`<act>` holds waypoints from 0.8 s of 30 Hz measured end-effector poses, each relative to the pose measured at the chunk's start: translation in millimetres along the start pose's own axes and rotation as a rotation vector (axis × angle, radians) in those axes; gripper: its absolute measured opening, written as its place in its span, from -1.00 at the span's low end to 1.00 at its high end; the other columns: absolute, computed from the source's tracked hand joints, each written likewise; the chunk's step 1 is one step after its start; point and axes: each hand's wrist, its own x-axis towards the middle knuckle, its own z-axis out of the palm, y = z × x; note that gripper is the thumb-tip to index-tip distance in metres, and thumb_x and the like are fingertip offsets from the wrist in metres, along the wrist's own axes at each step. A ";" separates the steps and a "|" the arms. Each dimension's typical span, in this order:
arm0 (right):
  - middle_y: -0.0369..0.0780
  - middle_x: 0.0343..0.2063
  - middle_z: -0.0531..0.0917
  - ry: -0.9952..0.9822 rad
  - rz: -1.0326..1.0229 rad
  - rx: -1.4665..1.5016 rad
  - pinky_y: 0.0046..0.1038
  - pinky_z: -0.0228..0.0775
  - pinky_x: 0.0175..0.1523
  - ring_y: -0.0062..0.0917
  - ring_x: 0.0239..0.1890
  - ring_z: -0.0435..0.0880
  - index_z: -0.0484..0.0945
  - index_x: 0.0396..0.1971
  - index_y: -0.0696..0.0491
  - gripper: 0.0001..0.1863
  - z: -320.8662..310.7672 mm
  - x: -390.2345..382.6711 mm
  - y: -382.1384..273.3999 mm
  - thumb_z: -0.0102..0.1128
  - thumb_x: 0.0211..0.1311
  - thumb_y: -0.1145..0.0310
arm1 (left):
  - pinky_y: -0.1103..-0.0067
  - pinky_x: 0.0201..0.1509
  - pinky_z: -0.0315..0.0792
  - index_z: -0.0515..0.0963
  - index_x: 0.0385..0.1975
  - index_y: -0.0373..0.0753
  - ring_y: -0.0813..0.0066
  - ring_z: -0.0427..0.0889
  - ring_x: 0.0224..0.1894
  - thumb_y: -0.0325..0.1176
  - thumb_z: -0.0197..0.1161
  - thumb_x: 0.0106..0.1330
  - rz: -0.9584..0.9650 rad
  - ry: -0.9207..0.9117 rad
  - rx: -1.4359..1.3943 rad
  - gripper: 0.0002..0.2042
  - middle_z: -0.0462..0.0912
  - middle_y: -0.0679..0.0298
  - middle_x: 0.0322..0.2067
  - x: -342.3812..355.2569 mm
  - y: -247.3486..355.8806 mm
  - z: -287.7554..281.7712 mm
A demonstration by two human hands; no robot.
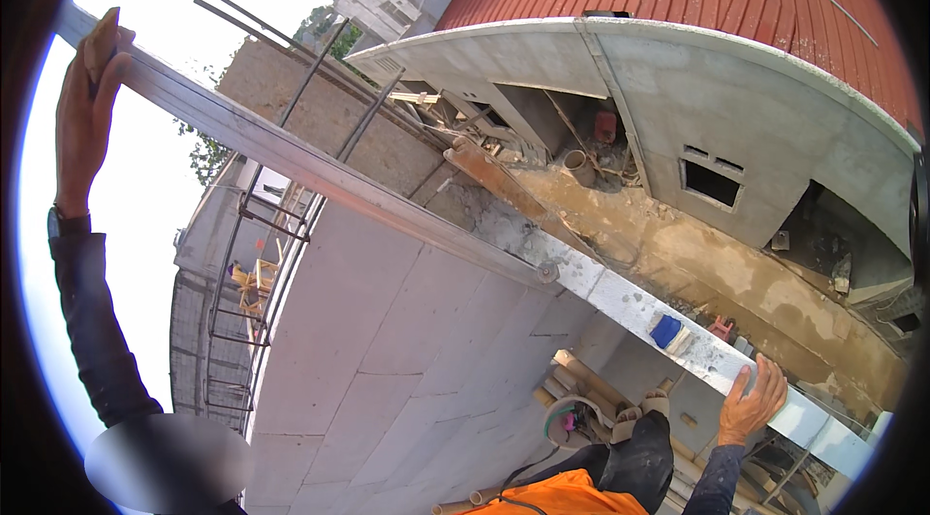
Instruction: The person uses a small axe to chip at a concrete wall, then uses a tape measure and a level to position and align blocks on the structure.
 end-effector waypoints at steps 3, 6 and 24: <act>-0.18 0.09 0.68 -0.003 -0.001 0.006 -0.04 0.21 0.46 -0.18 0.26 0.57 0.64 0.12 0.03 -0.68 1.1 -0.4 -2.2 0.20 0.52 0.20 | 0.20 0.48 0.49 0.29 0.58 0.03 0.13 0.61 0.39 0.06 0.07 0.67 0.003 0.002 0.003 -0.43 0.65 0.10 0.30 5.7 4.3 -4.5; -0.20 0.11 0.67 -0.026 0.017 -0.009 -0.05 0.19 0.48 -0.20 0.28 0.55 0.64 0.14 0.02 -0.67 4.9 -3.9 2.4 0.18 0.55 0.18 | 0.22 0.46 0.52 0.35 0.52 -0.05 0.17 0.62 0.38 -0.01 0.11 0.67 0.022 -0.015 -0.025 -0.47 0.67 0.15 0.29 6.4 12.1 -10.8; -0.13 0.11 0.68 -0.017 0.014 -0.012 -0.04 0.26 0.43 -0.14 0.26 0.57 0.63 0.17 0.06 -0.65 9.5 -6.4 11.3 0.14 0.58 0.19 | 0.33 0.43 0.41 0.47 0.36 -0.33 0.19 0.61 0.26 -0.29 0.13 0.63 -0.002 -0.053 -0.040 -0.59 0.68 0.13 0.19 9.0 48.1 -30.9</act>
